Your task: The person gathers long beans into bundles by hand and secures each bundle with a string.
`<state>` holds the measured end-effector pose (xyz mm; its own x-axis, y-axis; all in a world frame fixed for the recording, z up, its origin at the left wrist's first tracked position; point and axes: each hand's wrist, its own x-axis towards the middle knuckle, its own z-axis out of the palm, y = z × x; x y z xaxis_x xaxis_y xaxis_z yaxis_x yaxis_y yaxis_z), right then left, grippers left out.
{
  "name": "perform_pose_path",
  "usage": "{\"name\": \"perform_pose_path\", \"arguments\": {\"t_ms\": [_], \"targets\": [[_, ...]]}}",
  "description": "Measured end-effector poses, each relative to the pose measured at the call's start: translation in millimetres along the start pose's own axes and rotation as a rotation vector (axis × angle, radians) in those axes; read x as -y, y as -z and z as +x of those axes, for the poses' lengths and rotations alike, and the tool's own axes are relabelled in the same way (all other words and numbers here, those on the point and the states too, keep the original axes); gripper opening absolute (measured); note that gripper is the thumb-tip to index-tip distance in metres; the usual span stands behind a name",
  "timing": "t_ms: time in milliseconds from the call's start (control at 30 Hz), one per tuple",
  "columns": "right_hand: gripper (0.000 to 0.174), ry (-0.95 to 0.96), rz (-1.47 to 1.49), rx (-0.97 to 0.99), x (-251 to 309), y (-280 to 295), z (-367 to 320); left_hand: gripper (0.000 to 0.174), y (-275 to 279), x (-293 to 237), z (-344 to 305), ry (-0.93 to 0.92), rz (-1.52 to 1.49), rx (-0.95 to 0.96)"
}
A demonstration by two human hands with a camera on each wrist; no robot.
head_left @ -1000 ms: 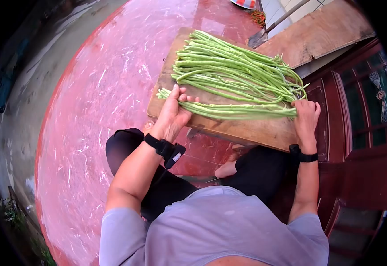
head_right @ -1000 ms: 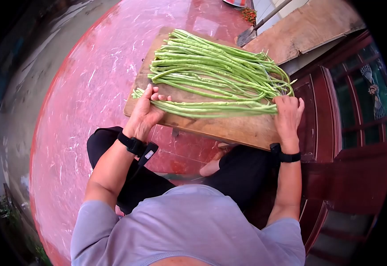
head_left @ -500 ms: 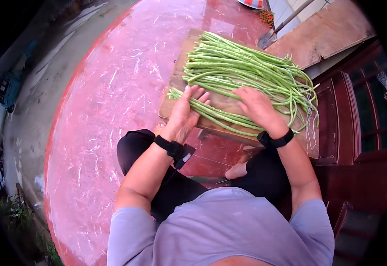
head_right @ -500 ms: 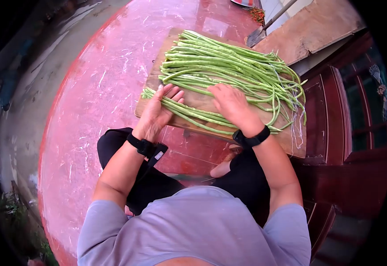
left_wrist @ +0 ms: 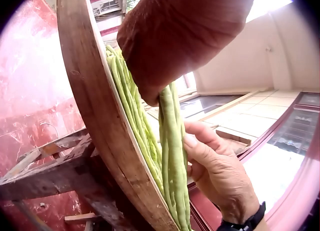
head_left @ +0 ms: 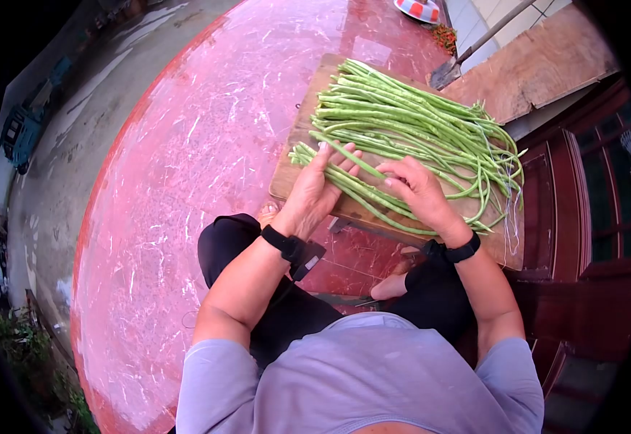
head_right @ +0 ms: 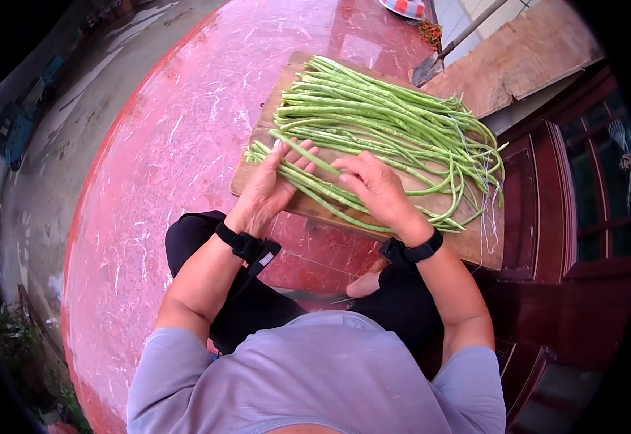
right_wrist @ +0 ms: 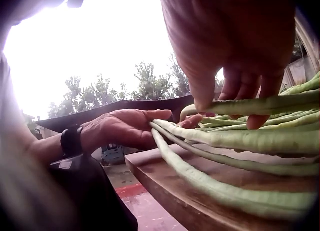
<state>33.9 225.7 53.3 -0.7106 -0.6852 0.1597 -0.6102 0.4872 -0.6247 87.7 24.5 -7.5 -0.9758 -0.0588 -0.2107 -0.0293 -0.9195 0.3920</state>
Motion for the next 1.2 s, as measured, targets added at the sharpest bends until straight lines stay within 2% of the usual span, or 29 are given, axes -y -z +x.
{"name": "perform_pose_path", "arguments": {"t_ms": [67,267,433,567,667,867,1067,1167,1200], "targets": [[0.023,0.061,0.016,0.001,2.7,-4.9,-1.1,0.056,-5.4,-0.2,-2.4,0.023,-0.033,0.012],[0.023,0.032,-0.019,0.05,0.5,-8.2,-1.7,0.049,5.9,3.7,4.4,0.006,-0.089,0.143],[0.024,0.045,-0.003,0.096,6.7,-2.4,-2.8,0.031,-1.5,3.3,0.0,0.004,-0.084,0.072],[0.024,0.012,-0.092,0.099,-2.1,3.4,8.1,0.024,29.3,10.0,11.4,0.058,-0.08,0.034],[0.029,0.115,-0.329,-0.018,-16.5,5.7,21.1,0.024,18.9,11.7,6.6,0.079,-0.026,-0.229],[0.035,0.086,-0.51,-0.048,-36.0,-8.1,37.7,0.028,4.8,6.1,0.7,0.066,-0.001,-0.248],[0.026,-0.088,-0.434,0.118,-26.2,-5.7,40.5,0.044,8.6,5.5,1.6,0.079,0.079,-0.171],[0.026,0.087,-0.498,0.004,-31.4,-7.9,35.5,0.046,5.7,4.5,-0.7,0.089,0.087,-0.183],[0.025,0.074,-0.472,0.02,-33.5,-9.5,35.1,0.046,5.0,4.2,-1.0,0.096,0.078,-0.187]]}}
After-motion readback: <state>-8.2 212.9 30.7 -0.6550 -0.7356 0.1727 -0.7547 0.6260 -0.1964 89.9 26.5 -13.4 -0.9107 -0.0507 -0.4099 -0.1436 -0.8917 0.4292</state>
